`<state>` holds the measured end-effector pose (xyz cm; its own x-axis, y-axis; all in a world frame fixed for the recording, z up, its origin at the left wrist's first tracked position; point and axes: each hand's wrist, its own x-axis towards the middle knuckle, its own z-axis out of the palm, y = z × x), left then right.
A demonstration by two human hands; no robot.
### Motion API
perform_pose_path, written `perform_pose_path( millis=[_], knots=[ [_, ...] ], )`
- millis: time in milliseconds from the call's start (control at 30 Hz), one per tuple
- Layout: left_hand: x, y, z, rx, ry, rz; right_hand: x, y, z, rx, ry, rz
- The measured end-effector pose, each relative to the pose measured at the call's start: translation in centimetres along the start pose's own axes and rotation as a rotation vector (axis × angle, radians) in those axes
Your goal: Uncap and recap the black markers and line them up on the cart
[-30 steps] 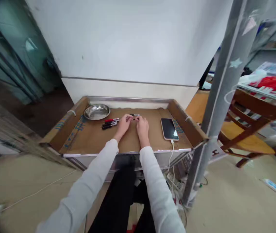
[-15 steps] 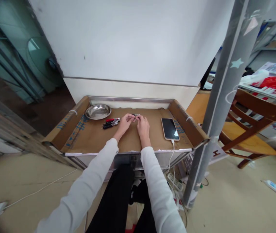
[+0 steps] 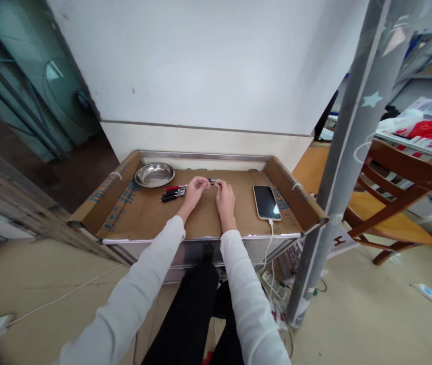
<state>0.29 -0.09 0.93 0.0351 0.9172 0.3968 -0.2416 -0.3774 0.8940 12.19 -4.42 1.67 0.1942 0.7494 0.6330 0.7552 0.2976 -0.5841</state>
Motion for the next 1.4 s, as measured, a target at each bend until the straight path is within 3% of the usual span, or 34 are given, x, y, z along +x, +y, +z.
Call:
perform_pose_path(
  millis=[233, 433, 567, 767, 867, 1000, 1133, 1400],
  knots=[
    [-0.1, 0.2, 0.2, -0.028, -0.048, -0.022, 0.0, 0.1, 0.1, 0.047, -0.006, -0.019],
    [-0.2, 0.0, 0.2, -0.031, -0.068, -0.027, 0.1, 0.4, 0.1, 0.05, -0.107, -0.058],
    [-0.2, -0.7, -0.3, 0.202, -0.024, 0.006, 0.1, 0.5, 0.0, -0.047, -0.156, -0.061],
    [-0.6, -0.2, 0.0, 0.556, -0.165, 0.098, 0.1, 0.5, 0.0, -0.226, -0.199, -0.033],
    [-0.8, 0.1, 0.5, 0.728, -0.164, 0.191, 0.1, 0.3, -0.1, -0.276, -0.208, -0.032],
    [-0.6, -0.5, 1.0, 0.891, -0.12, 0.2, -0.2, 0.3, -0.2, -0.303, -0.135, 0.012],
    [-0.6, -0.9, 1.1, 0.96, -0.148, 0.195, -0.4, 0.5, -0.3, -0.308, -0.084, 0.078],
    [-1.8, 0.6, 1.2, 1.141, -0.179, 0.234, -0.8, 0.9, -0.4, -0.274, 0.032, 0.217]
  ],
)
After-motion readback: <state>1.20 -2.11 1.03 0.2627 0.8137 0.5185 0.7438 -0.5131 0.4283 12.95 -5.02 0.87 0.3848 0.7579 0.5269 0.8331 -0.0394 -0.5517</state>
